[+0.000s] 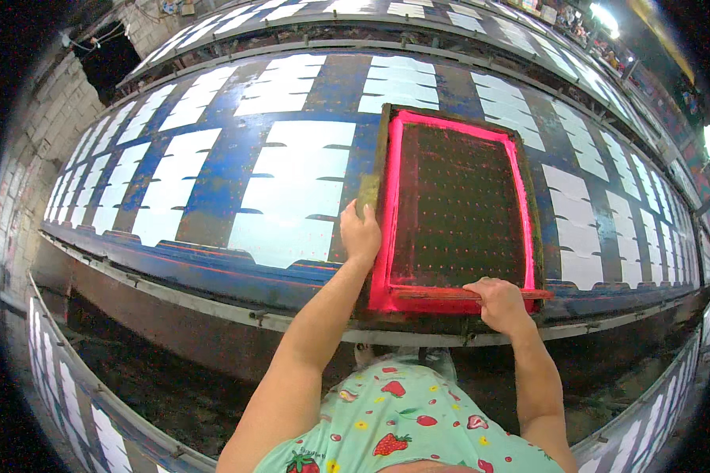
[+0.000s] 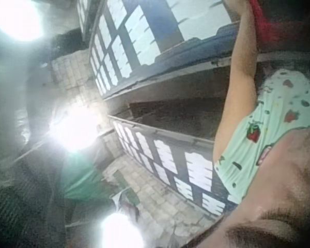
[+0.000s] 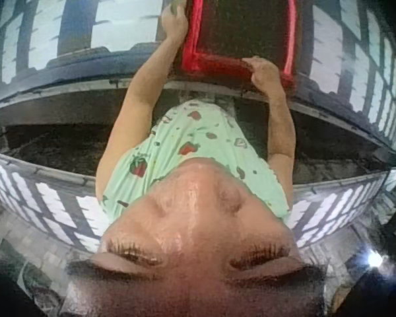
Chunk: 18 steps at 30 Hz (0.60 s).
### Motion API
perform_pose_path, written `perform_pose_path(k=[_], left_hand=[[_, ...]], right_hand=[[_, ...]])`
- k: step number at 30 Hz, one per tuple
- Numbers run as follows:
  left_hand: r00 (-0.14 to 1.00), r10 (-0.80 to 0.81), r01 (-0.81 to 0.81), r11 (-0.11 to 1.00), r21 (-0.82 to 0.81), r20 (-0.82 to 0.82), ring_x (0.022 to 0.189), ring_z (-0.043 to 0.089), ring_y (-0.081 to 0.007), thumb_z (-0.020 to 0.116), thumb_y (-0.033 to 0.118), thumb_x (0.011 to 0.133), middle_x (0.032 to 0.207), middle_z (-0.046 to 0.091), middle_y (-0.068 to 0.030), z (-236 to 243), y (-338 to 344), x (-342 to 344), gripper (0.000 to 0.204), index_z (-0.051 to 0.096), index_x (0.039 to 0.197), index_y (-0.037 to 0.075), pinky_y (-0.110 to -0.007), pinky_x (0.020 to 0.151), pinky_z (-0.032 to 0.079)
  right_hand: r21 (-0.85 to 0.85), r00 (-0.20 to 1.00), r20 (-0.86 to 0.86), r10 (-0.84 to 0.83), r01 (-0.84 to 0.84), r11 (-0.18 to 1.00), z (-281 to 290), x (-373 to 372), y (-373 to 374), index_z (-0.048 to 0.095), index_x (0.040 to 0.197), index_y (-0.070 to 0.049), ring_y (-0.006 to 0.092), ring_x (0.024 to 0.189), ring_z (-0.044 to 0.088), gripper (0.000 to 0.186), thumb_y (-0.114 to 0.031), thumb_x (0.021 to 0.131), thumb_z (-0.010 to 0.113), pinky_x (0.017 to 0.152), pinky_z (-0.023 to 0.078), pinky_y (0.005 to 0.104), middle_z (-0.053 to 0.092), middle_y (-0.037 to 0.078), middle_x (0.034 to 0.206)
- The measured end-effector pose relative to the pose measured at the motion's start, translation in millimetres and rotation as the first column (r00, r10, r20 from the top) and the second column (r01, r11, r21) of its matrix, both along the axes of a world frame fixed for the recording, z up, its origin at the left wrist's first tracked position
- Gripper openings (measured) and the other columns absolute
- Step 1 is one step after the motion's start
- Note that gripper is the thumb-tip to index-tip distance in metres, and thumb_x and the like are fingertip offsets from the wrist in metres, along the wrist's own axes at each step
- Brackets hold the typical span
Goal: The person repeatedly uses a squeegee to pull a dark viscous substance across a pink-framed screen printing mesh. The person moves the screen along a long table and repositions it multiple times while continuing the squeegee strokes.
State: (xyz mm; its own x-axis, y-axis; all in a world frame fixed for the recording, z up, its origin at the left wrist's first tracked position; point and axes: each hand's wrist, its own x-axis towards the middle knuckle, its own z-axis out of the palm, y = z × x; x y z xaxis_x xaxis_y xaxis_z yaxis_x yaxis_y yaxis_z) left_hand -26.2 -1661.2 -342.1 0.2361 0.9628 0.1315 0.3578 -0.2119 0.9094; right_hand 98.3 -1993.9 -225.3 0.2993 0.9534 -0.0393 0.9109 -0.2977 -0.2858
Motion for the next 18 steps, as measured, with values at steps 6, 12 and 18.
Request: perform_pose_path(k=[6,12,18], left_hand=[[0.998,-0.004,0.006,1.0,-0.03,0.057,0.139,0.062,-0.0445,0.062,0.03,0.109,0.145,0.067,-0.0283,7.1,8.1,7.2,0.052,0.062,0.148,-0.005,-0.052,0.119,0.046],[0.995,-0.046,0.053,0.996,-0.076,0.083,0.136,0.064,-0.0444,0.063,0.028,0.109,0.142,0.069,-0.0279,11.6,8.9,4.6,0.05,0.063,0.147,-0.004,-0.051,0.116,0.048],[0.995,-0.037,0.04,0.999,-0.03,0.088,0.136,0.064,-0.0445,0.064,0.025,0.11,0.143,0.068,-0.0283,3.8,10.7,7.8,0.05,0.061,0.149,-0.005,-0.049,0.116,0.048]], right_hand=[[-0.001,0.997,0.059,-0.048,0.048,0.999,-6.0,-14.3,-9.2,0.081,0.124,-0.009,0.0404,0.117,0.074,0.044,0.0,0.084,0.064,0.104,0.059,0.0513,0.08,0.02,0.123],[0.189,0.993,0.116,-0.028,0.005,0.982,-28.4,-15.0,-7.6,0.079,0.126,-0.009,0.0384,0.114,0.074,0.049,0.005,0.082,0.064,0.102,0.059,0.0515,0.08,0.016,0.12],[0.253,0.977,0.209,-0.047,-0.008,0.967,-43.5,4.1,16.2,0.079,0.126,-0.009,0.0356,0.11,0.074,0.047,0.0,0.081,0.066,0.099,0.059,0.05,0.078,0.012,0.12]])
